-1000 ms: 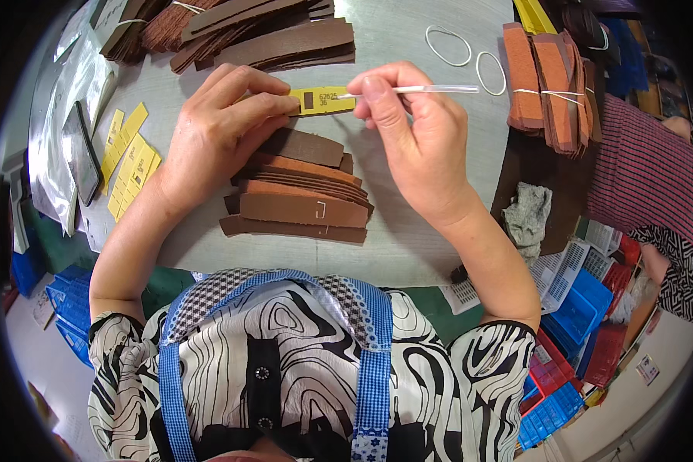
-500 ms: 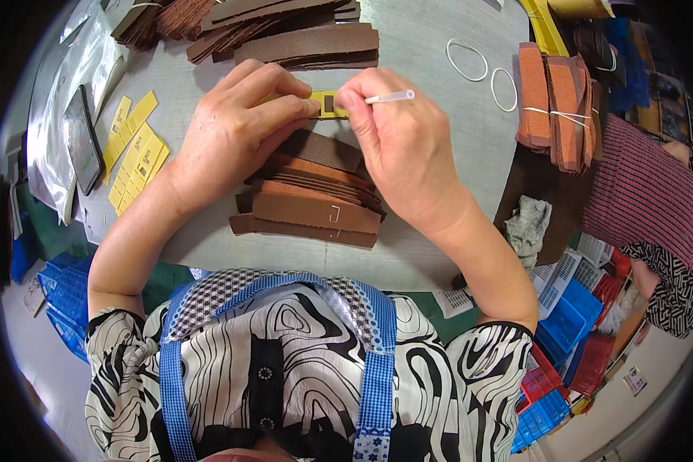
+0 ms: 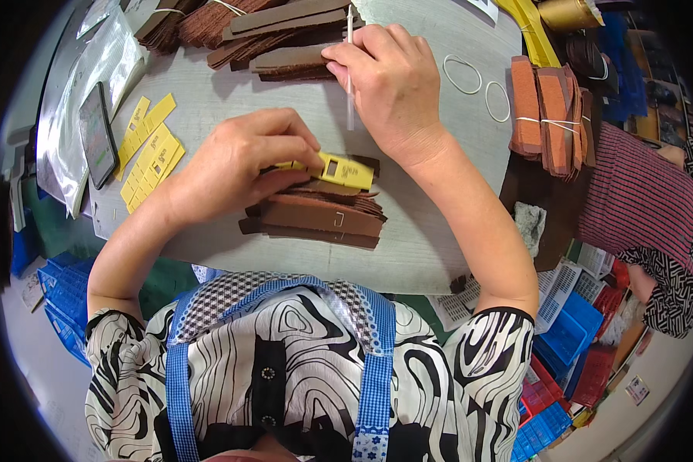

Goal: Bundling stacks of leather shoe pieces together using a white cord and yellow tracking labels.

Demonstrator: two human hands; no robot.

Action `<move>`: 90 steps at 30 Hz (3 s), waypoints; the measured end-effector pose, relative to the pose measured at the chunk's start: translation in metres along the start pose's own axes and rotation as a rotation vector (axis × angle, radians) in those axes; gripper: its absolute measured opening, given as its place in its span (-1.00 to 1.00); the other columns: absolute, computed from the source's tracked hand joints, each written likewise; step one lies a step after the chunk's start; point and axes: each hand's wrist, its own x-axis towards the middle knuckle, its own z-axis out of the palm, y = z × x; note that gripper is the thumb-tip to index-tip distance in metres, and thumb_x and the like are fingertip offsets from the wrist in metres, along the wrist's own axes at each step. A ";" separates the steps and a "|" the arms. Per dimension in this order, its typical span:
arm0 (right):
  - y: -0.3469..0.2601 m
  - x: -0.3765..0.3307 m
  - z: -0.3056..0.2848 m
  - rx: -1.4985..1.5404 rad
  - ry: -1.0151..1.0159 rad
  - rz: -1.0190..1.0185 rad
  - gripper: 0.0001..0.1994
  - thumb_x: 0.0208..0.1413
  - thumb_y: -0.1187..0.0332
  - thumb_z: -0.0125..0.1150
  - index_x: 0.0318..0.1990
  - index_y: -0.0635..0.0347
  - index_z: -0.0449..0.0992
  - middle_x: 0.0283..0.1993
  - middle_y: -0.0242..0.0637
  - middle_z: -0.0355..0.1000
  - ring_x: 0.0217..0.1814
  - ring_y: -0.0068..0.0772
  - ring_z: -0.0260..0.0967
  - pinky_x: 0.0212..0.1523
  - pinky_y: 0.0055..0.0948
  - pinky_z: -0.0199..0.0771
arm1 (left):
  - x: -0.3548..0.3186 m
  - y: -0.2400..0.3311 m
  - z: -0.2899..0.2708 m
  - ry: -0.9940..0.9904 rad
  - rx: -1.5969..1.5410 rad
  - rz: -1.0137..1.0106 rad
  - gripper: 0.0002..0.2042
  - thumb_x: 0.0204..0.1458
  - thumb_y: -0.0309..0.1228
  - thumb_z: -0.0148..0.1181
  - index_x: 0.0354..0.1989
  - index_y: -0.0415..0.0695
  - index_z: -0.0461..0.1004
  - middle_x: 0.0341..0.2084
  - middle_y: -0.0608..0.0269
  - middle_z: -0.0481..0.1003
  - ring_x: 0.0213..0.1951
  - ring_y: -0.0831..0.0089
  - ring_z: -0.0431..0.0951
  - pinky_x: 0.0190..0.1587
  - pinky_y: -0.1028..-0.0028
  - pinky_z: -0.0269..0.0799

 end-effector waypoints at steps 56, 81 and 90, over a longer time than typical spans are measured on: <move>-0.033 -0.017 -0.043 0.483 -0.077 0.304 -0.85 0.28 0.40 0.21 -0.06 0.09 0.63 -0.35 -0.38 0.57 -0.28 -0.25 0.45 -0.21 -0.27 0.47 | -0.002 -0.001 0.010 0.039 0.084 0.083 -0.83 -0.06 -0.49 0.42 -0.25 -0.07 0.67 -0.24 0.29 0.59 -0.18 0.22 0.58 -0.15 0.29 0.55; -0.033 -0.055 -0.061 0.735 -0.057 0.704 -0.69 0.47 0.23 0.08 -0.14 0.31 0.63 -0.38 -0.34 0.51 -0.36 -0.56 0.42 -0.32 -0.54 0.39 | 0.006 -0.021 0.005 0.219 0.310 0.070 -0.75 -0.06 -0.51 0.43 -0.15 -0.02 0.70 -0.18 0.28 0.60 -0.15 0.24 0.59 -0.12 0.31 0.55; -0.046 -0.031 -0.041 0.518 -0.165 0.391 -0.83 0.33 0.36 0.20 -0.27 0.27 0.56 -0.35 -0.17 0.50 -0.31 -0.07 0.47 -0.28 -0.25 0.47 | 0.009 -0.018 0.006 0.214 0.318 0.058 -0.81 -0.03 -0.45 0.42 -0.20 -0.01 0.69 -0.24 0.31 0.58 -0.18 0.26 0.59 -0.15 0.32 0.56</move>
